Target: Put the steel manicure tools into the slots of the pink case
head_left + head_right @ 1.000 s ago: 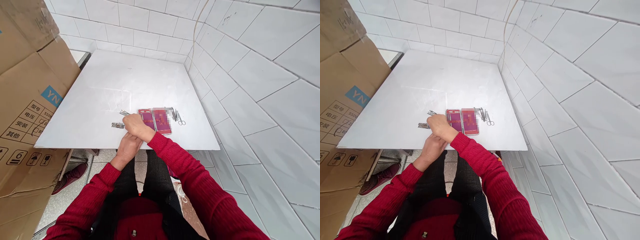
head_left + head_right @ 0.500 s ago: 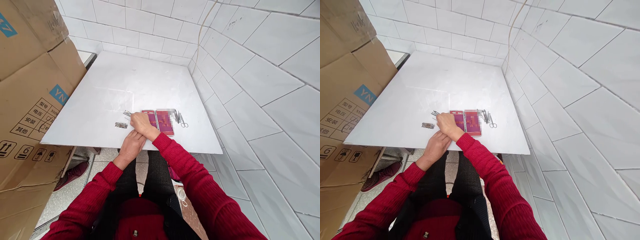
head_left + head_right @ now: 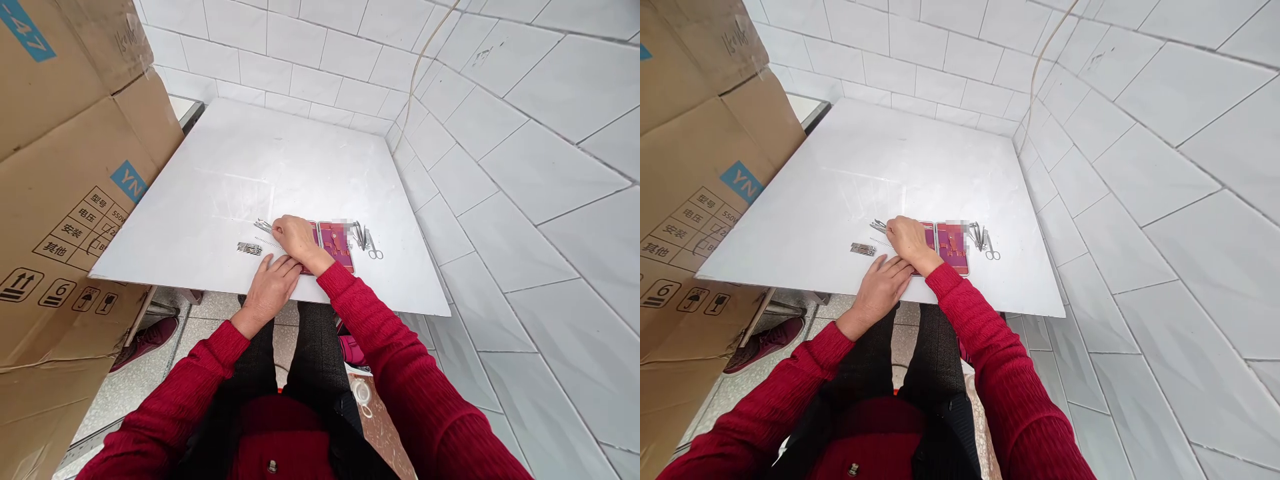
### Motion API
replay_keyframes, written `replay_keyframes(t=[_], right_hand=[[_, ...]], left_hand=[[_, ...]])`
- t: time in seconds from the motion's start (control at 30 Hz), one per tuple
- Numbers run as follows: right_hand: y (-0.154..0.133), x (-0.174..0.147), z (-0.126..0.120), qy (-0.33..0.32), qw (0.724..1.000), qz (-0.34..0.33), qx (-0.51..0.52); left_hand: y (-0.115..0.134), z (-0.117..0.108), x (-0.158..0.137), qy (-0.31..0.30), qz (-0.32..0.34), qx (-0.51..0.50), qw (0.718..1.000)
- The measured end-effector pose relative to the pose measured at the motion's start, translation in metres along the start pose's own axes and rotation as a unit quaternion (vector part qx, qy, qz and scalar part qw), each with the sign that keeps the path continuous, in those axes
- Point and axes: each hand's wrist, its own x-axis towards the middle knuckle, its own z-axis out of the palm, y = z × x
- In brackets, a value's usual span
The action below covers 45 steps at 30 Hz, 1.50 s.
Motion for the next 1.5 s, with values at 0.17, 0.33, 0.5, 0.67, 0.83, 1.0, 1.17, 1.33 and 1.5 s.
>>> replay_keyframes(t=[0.17, 0.33, 0.5, 0.67, 0.83, 1.0, 1.17, 1.33, 1.5], right_hand=[[0.0, 0.007, 0.002, -0.009, 0.999, -0.005, -0.031], [-0.001, 0.011, 0.005, -0.026, 0.998, -0.003, -0.052], [-0.004, 0.009, 0.003, -0.034, 0.997, -0.008, -0.067], [-0.004, 0.001, 0.002, -0.027, 0.998, -0.016, -0.05], [-0.004, -0.001, 0.003, -0.029, 0.998, -0.006, -0.048], [-0.006, 0.004, 0.004, -0.025, 0.999, 0.008, -0.045], [-0.005, 0.013, 0.004, -0.028, 0.998, 0.021, -0.047], [-0.005, 0.02, 0.002, -0.042, 0.997, 0.018, -0.062], [-0.005, 0.019, 0.001, -0.033, 0.998, 0.02, -0.042]], left_hand=[[0.0, 0.001, -0.001, 0.002, -0.002, 0.012, 1.0], [0.001, 0.001, -0.001, 0.001, -0.003, 0.02, 1.0], [0.001, 0.001, -0.001, 0.001, -0.003, 0.024, 1.0], [0.001, 0.002, -0.001, 0.001, -0.007, 0.027, 1.0], [0.0, 0.003, -0.001, 0.001, -0.008, 0.027, 1.0], [0.001, 0.003, -0.001, 0.0, -0.004, 0.032, 0.999], [0.001, 0.002, -0.001, -0.008, -0.007, 0.024, 1.0], [0.001, 0.002, -0.001, -0.008, -0.007, 0.023, 1.0], [0.001, 0.002, -0.001, -0.013, -0.006, 0.021, 1.0]])
